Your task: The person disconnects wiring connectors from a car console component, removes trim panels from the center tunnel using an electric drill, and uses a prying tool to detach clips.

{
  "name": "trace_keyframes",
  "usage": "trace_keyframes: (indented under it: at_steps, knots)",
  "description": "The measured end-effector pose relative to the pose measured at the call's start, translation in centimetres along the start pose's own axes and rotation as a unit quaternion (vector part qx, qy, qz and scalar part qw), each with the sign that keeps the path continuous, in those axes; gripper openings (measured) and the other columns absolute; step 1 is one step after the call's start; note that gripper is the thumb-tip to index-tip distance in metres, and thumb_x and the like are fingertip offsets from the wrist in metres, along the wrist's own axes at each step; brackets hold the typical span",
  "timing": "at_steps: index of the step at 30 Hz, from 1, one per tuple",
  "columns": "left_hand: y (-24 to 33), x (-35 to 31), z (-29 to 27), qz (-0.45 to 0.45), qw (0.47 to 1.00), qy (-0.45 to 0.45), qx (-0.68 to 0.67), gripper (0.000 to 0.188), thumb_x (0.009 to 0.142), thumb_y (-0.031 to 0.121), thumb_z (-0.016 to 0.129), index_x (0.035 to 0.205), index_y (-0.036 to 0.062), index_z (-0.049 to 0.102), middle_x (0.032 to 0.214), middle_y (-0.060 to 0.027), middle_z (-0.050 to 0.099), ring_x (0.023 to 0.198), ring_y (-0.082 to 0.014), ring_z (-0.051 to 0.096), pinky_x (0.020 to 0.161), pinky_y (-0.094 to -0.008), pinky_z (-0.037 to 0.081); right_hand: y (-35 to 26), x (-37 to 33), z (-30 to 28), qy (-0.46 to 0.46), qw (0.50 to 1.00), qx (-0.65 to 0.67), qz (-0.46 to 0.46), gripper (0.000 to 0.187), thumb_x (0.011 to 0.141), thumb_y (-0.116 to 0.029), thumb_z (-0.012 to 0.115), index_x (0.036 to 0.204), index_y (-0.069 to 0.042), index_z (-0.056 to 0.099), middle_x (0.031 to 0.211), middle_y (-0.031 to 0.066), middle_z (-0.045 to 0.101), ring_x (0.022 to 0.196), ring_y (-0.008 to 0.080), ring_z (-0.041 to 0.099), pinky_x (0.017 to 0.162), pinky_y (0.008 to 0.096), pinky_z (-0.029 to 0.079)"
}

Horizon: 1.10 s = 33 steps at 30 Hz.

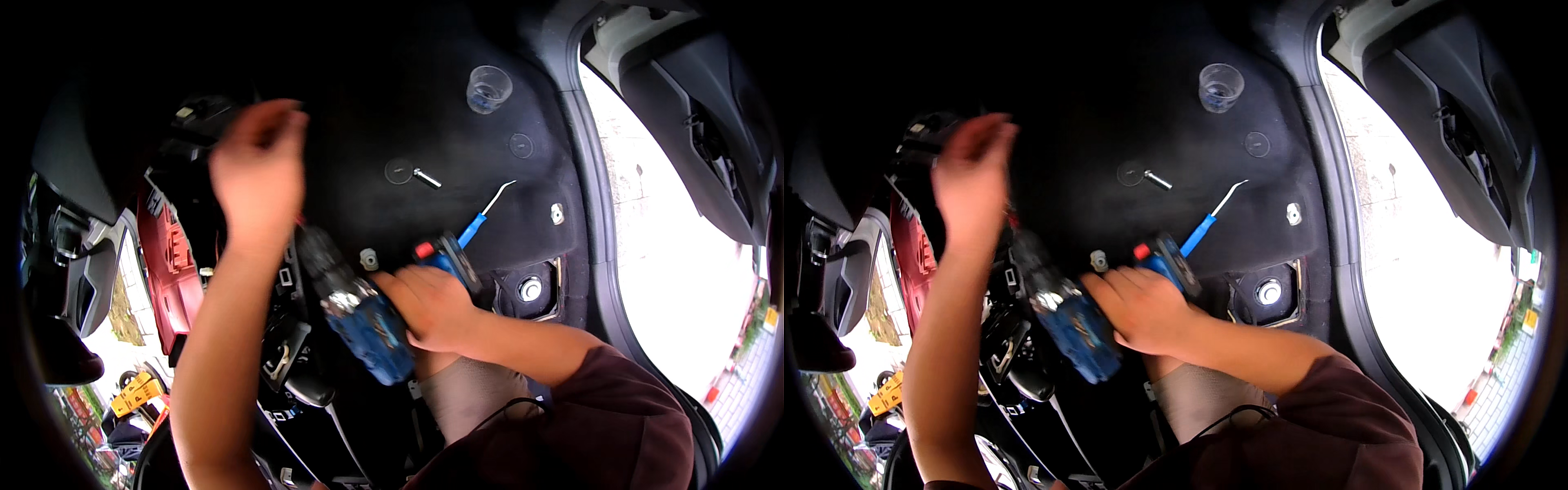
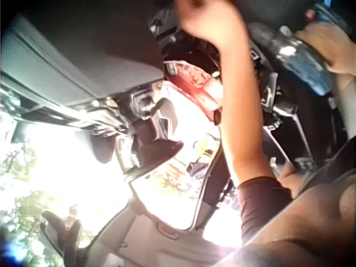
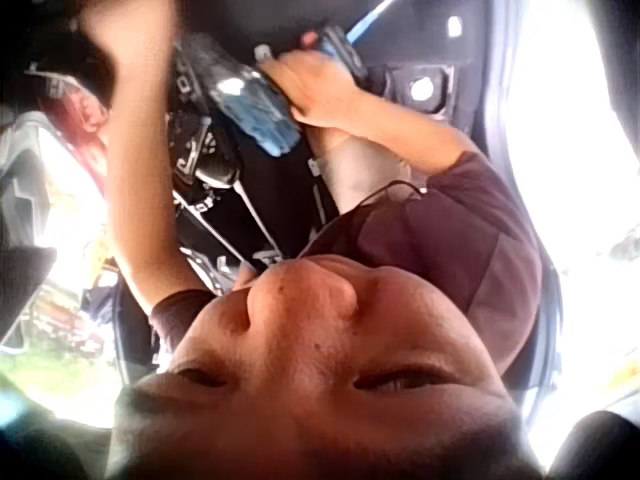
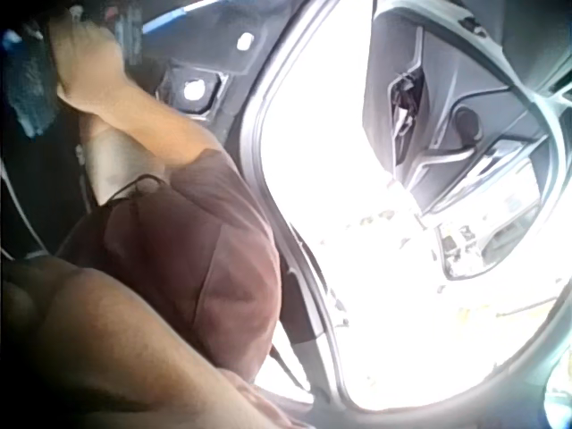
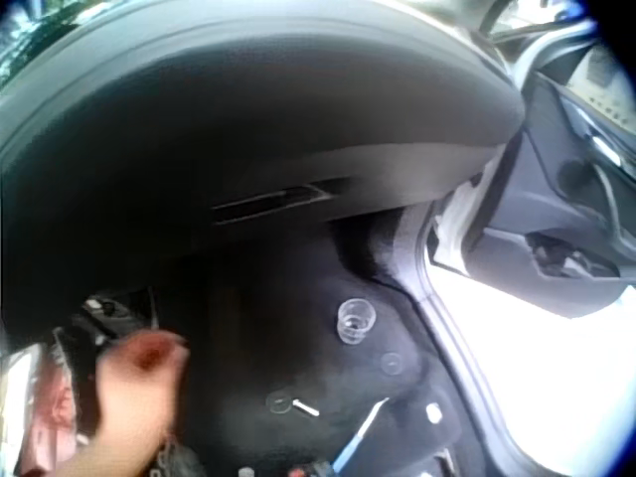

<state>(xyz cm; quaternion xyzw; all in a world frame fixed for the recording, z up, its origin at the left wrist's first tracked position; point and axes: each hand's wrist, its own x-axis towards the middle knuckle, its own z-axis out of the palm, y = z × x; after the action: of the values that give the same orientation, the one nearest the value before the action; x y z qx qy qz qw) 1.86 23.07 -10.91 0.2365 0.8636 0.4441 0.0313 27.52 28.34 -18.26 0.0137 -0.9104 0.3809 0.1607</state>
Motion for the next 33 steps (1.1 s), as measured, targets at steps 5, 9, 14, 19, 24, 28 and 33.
trace_keyframes:
  at_steps: [5,9,14,19,24,28,33]
  knots:
    - [4.8,0.8,14.1,-0.145,0.940,-0.264,-0.158,0.020,0.098,0.003,0.071,0.116,-0.0070,0.074,0.098,-0.0104,0.077,0.089,-0.0153,0.074,0.082,-0.0268,0.060,0.2,-7.8,-3.3,-0.035,0.992,0.042,0.116,0.050,0.079,-0.018,0.071,0.125,0.001,0.062,0.090,0.0117,0.062,0.079,0.0302,0.067,0.070,0.0388,0.054]
    - [7.0,3.0,21.5,-0.201,0.914,-0.259,-0.239,0.038,0.099,-0.001,0.067,0.136,-0.0094,0.064,0.132,-0.0199,0.070,0.118,-0.0237,0.071,0.105,-0.0303,0.058,0.7,-10.9,-4.6,-0.020,0.989,0.043,0.141,0.048,0.080,-0.017,0.071,0.124,0.000,0.063,0.095,0.0149,0.067,0.083,0.0326,0.069,0.074,0.0403,0.056]
    - [4.8,2.6,20.6,-0.222,0.858,-0.258,-0.385,0.048,0.103,-0.004,0.057,0.150,-0.0113,0.049,0.152,-0.0255,0.055,0.137,-0.0306,0.061,0.118,-0.0365,0.050,2.9,-11.7,-4.4,-0.032,0.979,0.059,0.190,0.059,0.074,-0.011,0.071,0.130,0.002,0.060,0.094,0.0160,0.066,0.084,0.0362,0.069,0.075,0.0432,0.056]
    - [0.9,0.4,5.4,-0.199,0.922,-0.260,-0.208,0.042,0.106,0.007,0.058,0.145,-0.0071,0.058,0.142,-0.0218,0.066,0.127,-0.0252,0.067,0.109,-0.0341,0.054,3.6,-9.2,-2.3,0.000,0.982,0.070,0.176,0.059,0.075,-0.010,0.072,0.131,0.004,0.059,0.093,0.0177,0.065,0.081,0.0375,0.068,0.073,0.0447,0.056]
    - [-4.8,-3.2,-8.6,-0.240,0.944,-0.150,-0.170,0.038,0.105,0.016,0.061,0.138,-0.0018,0.066,0.132,-0.0129,0.074,0.119,-0.0192,0.068,0.105,-0.0337,0.052,0.1,-1.0,-0.7,0.037,0.997,0.029,0.068,0.055,0.077,-0.014,0.074,0.127,0.005,0.061,0.088,0.0159,0.065,0.075,0.0345,0.067,0.068,0.0422,0.056]
    - [-9.2,-3.5,-14.3,-0.265,0.850,-0.162,-0.426,0.049,0.108,0.023,0.057,0.150,-0.0031,0.052,0.146,-0.0199,0.064,0.130,-0.0296,0.063,0.112,-0.0419,0.049,-4.8,7.6,1.7,-0.016,1.000,0.004,-0.022,0.077,0.058,-0.005,0.079,0.131,0.005,0.057,0.094,0.0148,0.063,0.086,0.0351,0.067,0.074,0.0414,0.055]
    - [-11.4,0.6,-14.3,-0.232,0.787,-0.054,-0.570,0.040,0.110,0.017,0.051,0.139,-0.0096,0.057,0.137,-0.0223,0.068,0.123,-0.0314,0.068,0.109,-0.0394,0.056,-9.1,16.1,6.1,-0.027,0.989,-0.132,-0.056,0.049,0.074,-0.004,0.075,0.120,0.002,0.057,0.091,0.0152,0.065,0.085,0.0322,0.070,0.074,0.0414,0.058]
